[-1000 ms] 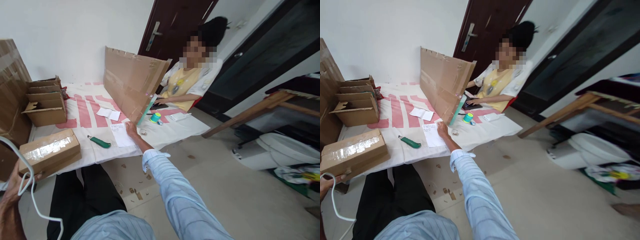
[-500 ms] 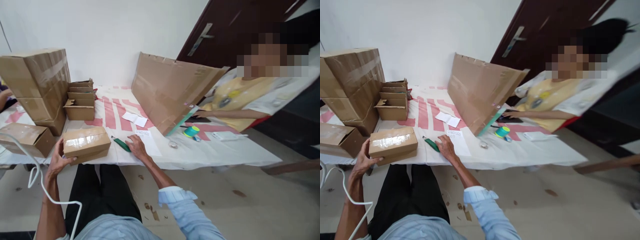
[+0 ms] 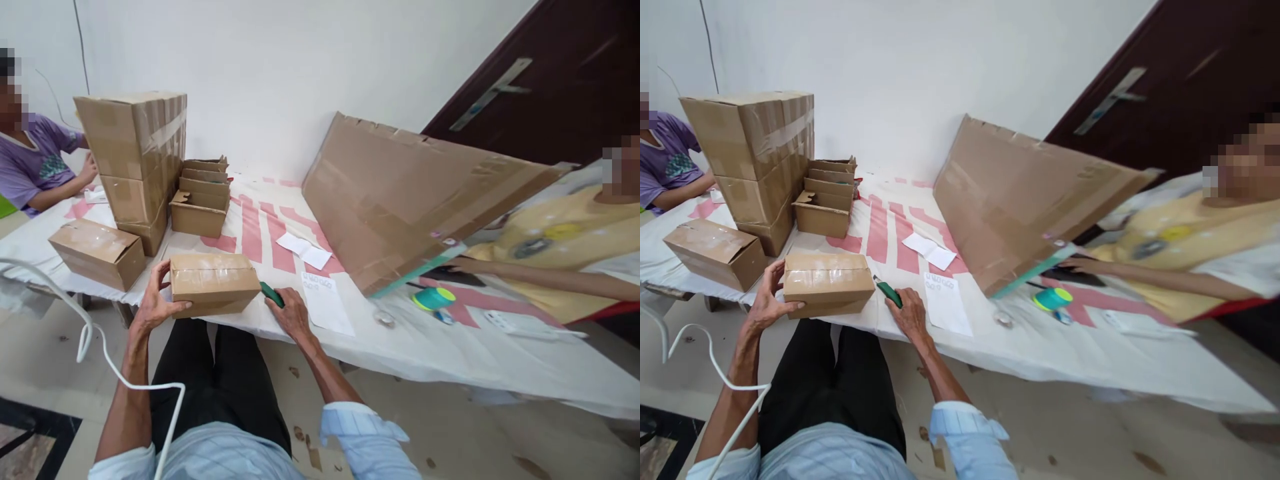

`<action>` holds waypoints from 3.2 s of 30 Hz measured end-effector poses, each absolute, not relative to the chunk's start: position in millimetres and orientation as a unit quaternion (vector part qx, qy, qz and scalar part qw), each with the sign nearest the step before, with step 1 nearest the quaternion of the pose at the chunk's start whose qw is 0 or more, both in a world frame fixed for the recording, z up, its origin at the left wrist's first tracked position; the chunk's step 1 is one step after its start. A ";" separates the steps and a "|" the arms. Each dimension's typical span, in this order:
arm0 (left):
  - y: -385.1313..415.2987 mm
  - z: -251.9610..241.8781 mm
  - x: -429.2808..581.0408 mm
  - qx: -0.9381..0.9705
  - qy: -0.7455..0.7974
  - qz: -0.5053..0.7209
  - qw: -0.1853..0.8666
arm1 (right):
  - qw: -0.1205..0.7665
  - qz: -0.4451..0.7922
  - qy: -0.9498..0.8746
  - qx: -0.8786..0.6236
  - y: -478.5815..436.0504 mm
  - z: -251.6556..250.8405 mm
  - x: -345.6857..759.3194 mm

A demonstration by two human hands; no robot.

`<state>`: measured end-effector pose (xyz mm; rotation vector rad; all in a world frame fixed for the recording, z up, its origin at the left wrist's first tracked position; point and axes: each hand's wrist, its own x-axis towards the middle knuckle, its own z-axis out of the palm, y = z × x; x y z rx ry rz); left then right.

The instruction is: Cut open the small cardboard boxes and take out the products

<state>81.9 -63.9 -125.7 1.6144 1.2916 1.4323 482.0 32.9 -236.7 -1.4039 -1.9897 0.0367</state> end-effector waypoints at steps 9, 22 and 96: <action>-77.1 -111.6 88.3 0.644 0.499 0.518 0.260 | 0.463 0.061 -0.673 -0.574 30.8 -200.1 480.4; -88.3 -95.8 98.7 0.676 0.490 0.504 0.221 | 0.402 0.242 -0.820 -0.327 -4.1 -17.0 392.8; -72.3 -83.6 68.3 0.594 0.540 0.492 0.336 | 0.427 0.192 -0.796 -0.384 45.5 -107.3 424.4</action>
